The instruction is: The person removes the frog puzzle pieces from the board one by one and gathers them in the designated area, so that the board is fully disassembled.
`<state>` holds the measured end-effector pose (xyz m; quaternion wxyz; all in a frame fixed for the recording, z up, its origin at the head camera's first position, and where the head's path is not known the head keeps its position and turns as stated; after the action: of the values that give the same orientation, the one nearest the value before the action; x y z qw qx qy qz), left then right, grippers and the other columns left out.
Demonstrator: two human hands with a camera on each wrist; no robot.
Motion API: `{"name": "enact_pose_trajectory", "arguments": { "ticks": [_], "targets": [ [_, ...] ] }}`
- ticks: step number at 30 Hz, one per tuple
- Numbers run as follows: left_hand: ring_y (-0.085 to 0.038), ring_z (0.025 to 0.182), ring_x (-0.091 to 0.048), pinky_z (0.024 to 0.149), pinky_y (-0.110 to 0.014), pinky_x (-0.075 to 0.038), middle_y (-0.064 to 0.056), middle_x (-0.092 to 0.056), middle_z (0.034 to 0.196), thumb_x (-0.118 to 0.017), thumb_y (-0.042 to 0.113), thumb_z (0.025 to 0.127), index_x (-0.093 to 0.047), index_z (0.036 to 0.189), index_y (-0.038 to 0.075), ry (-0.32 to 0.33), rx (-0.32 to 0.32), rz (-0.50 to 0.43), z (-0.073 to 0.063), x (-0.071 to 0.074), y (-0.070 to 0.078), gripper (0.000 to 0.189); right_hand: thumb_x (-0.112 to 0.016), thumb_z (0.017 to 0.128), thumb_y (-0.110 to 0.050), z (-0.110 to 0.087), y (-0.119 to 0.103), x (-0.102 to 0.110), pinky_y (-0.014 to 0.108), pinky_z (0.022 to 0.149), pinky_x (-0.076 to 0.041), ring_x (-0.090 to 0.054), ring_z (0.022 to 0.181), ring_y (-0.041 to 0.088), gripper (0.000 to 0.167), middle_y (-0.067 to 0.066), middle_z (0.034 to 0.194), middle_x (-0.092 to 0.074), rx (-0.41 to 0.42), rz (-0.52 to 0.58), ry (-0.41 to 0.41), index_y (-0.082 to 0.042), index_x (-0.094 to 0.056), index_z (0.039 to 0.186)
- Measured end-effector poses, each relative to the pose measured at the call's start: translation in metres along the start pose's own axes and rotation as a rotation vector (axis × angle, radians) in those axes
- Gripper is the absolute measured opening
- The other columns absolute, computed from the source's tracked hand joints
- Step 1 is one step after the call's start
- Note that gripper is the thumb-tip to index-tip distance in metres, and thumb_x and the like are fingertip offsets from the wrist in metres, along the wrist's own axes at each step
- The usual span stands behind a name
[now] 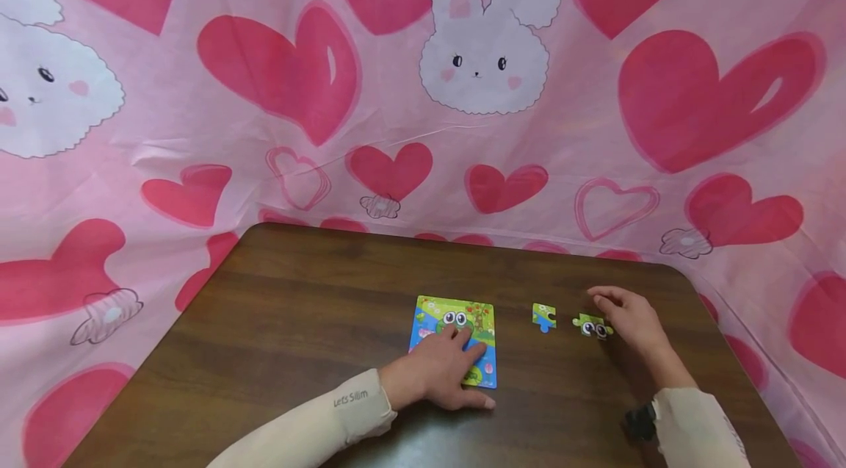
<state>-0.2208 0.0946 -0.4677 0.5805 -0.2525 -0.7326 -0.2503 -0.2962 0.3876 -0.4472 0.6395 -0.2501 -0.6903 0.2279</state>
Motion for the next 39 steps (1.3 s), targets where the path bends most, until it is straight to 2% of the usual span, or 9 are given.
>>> {"name": "enact_pose_trajectory", "arguments": {
  "ticks": [3, 5, 7, 11, 13, 17, 25, 32, 39],
  "targets": [
    [-0.024, 0.135, -0.048, 0.104, -0.036, -0.049, -0.001, -0.047, 0.152, -0.043, 0.088, 0.084, -0.049, 0.149, 0.030, -0.001, -0.011, -0.033, 0.000, 0.000, 0.000, 0.087, -0.045, 0.109, -0.034, 0.002, -0.003, -0.004, 0.021, 0.076, -0.056, -0.065, 0.095, -0.001, 0.050, 0.034, 0.137, -0.056, 0.002, 0.111, -0.011, 0.006, -0.055, 0.138],
    [-0.024, 0.134, -0.050, 0.105, -0.037, -0.049, 0.001, -0.049, 0.152, -0.043, 0.086, 0.085, -0.051, 0.148, 0.030, -0.010, -0.014, -0.061, 0.000, 0.001, -0.001, 0.085, -0.046, 0.109, -0.034, 0.004, -0.008, -0.007, 0.022, 0.079, -0.057, -0.063, 0.095, -0.008, 0.052, 0.031, 0.134, -0.060, 0.011, 0.206, -0.018, 0.009, -0.053, 0.139],
    [-0.023, 0.134, -0.051, 0.106, -0.038, -0.048, 0.003, -0.050, 0.151, -0.044, 0.085, 0.086, -0.053, 0.146, 0.030, -0.016, -0.017, -0.085, 0.000, 0.002, -0.003, 0.082, -0.047, 0.108, -0.033, 0.006, -0.013, -0.010, 0.024, 0.081, -0.058, -0.064, 0.095, -0.009, 0.054, 0.021, 0.124, -0.069, 0.024, 0.299, -0.020, 0.011, -0.050, 0.139],
    [-0.023, 0.133, -0.051, 0.105, -0.038, -0.049, 0.003, -0.052, 0.150, -0.045, 0.084, 0.086, -0.054, 0.146, 0.031, -0.019, -0.026, -0.087, 0.001, 0.003, -0.003, 0.081, -0.048, 0.108, -0.032, 0.011, -0.022, -0.016, 0.025, 0.081, -0.059, -0.068, 0.095, -0.002, 0.057, -0.014, 0.105, -0.071, 0.046, 0.445, -0.036, 0.016, -0.046, 0.138],
    [-0.023, 0.133, -0.051, 0.105, -0.037, -0.049, 0.003, -0.052, 0.149, -0.044, 0.085, 0.086, -0.054, 0.146, 0.031, -0.013, -0.030, -0.073, 0.000, 0.004, -0.003, 0.081, -0.047, 0.109, -0.032, 0.013, -0.026, -0.022, 0.024, 0.080, -0.059, -0.069, 0.094, -0.001, 0.057, -0.020, 0.100, -0.070, 0.047, 0.496, -0.054, 0.017, -0.045, 0.139],
    [-0.022, 0.133, -0.051, 0.104, -0.037, -0.049, 0.003, -0.053, 0.148, -0.044, 0.085, 0.086, -0.053, 0.147, 0.032, -0.004, -0.034, -0.040, 0.000, 0.004, -0.002, 0.082, -0.045, 0.109, -0.034, 0.017, -0.034, -0.031, 0.023, 0.080, -0.059, -0.069, 0.094, 0.002, 0.060, -0.018, 0.100, -0.070, 0.053, 0.543, -0.084, 0.017, -0.043, 0.140],
    [-0.021, 0.132, -0.052, 0.101, -0.035, -0.050, 0.004, -0.054, 0.147, -0.042, 0.086, 0.086, -0.053, 0.147, 0.033, 0.008, -0.036, 0.004, 0.001, 0.004, -0.001, 0.082, -0.044, 0.109, -0.035, 0.024, -0.052, -0.049, 0.024, 0.083, -0.059, -0.069, 0.096, 0.003, 0.060, -0.012, 0.107, -0.070, 0.043, 0.532, -0.120, 0.014, -0.042, 0.143],
    [-0.021, 0.133, -0.051, 0.103, -0.034, -0.049, 0.004, -0.054, 0.148, -0.042, 0.085, 0.087, -0.052, 0.147, 0.033, 0.002, -0.033, 0.017, 0.002, 0.004, -0.002, 0.081, -0.046, 0.109, -0.034, 0.031, -0.071, -0.076, 0.026, 0.083, -0.059, -0.069, 0.094, 0.007, 0.056, 0.002, 0.110, -0.070, -0.003, 0.546, -0.161, 0.011, -0.046, 0.142],
    [-0.022, 0.135, -0.050, 0.105, -0.034, -0.048, 0.003, -0.053, 0.149, -0.043, 0.085, 0.087, -0.051, 0.148, 0.032, -0.009, -0.042, 0.009, 0.002, 0.003, 0.000, 0.081, -0.044, 0.110, -0.031, 0.036, -0.088, -0.100, 0.027, 0.085, -0.058, -0.070, 0.099, 0.012, 0.051, 0.018, 0.120, -0.065, -0.010, 0.515, -0.211, 0.008, -0.049, 0.142]
  ]
}}
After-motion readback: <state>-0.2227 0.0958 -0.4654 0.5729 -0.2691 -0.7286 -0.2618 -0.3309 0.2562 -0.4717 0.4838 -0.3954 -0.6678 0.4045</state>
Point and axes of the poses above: each hand's wrist, its own z-axis towards the middle knuckle, its own x-axis out of the back of the hand, y = z × x, the point moved 10 cm from there along z, towards the middle knuckle
